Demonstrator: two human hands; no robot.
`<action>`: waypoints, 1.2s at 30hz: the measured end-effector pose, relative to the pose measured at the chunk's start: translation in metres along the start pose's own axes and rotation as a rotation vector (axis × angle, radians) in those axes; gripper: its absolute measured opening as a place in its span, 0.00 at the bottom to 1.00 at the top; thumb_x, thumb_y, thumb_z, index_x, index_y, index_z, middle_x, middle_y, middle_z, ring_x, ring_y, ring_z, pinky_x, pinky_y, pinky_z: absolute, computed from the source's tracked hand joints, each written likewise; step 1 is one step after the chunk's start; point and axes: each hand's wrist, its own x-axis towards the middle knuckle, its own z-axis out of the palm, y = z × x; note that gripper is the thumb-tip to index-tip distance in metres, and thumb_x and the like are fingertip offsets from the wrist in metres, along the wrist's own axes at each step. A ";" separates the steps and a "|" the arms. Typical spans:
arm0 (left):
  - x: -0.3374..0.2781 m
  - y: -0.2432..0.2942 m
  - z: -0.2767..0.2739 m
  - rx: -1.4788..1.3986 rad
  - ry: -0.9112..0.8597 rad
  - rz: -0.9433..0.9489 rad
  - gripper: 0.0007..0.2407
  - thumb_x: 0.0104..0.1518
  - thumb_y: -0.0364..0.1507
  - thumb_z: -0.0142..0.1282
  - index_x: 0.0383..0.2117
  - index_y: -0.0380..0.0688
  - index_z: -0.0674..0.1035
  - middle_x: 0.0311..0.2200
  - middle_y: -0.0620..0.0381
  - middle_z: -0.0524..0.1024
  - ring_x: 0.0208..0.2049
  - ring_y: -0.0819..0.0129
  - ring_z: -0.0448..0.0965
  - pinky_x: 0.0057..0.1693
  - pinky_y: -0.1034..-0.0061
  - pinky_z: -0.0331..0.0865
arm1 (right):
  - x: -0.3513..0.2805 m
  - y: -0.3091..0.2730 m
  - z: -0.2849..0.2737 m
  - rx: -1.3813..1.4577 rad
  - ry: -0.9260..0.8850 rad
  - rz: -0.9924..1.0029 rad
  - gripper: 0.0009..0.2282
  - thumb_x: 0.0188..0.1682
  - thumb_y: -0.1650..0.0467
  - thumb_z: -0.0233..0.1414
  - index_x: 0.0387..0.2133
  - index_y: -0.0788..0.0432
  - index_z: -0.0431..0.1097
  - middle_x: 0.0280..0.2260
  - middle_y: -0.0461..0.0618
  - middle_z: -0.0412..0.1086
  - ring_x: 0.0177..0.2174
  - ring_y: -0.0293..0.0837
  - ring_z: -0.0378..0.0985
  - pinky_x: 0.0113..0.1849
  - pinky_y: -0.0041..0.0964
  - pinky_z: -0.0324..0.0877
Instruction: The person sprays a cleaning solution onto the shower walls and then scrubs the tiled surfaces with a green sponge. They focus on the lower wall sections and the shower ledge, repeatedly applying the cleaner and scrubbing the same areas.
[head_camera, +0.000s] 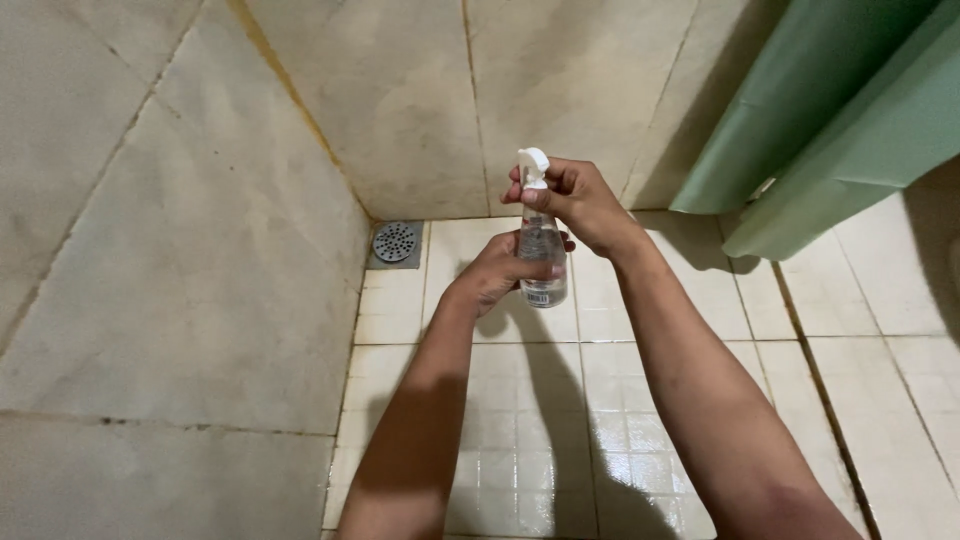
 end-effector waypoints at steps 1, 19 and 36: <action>0.005 -0.004 0.000 -0.001 -0.007 0.000 0.22 0.44 0.29 0.70 0.49 0.44 0.81 0.43 0.61 0.83 0.46 0.69 0.80 0.53 0.68 0.72 | -0.002 -0.004 0.000 -0.004 0.006 0.002 0.14 0.52 0.71 0.59 0.51 0.63 0.73 0.43 0.53 0.79 0.46 0.39 0.82 0.45 0.36 0.79; 0.043 -0.018 0.042 -0.078 -0.160 0.014 0.22 0.44 0.29 0.71 0.48 0.42 0.81 0.43 0.61 0.82 0.43 0.70 0.80 0.51 0.71 0.73 | -0.038 -0.013 -0.045 -0.008 0.143 0.120 0.15 0.52 0.73 0.57 0.53 0.62 0.72 0.46 0.51 0.78 0.36 0.39 0.74 0.35 0.36 0.72; 0.062 -0.017 0.071 -0.114 -0.270 0.005 0.23 0.44 0.28 0.69 0.51 0.41 0.78 0.46 0.57 0.82 0.47 0.68 0.81 0.57 0.69 0.72 | -0.061 -0.014 -0.074 0.074 0.243 0.036 0.16 0.48 0.74 0.60 0.50 0.62 0.73 0.46 0.50 0.78 0.43 0.35 0.78 0.42 0.32 0.75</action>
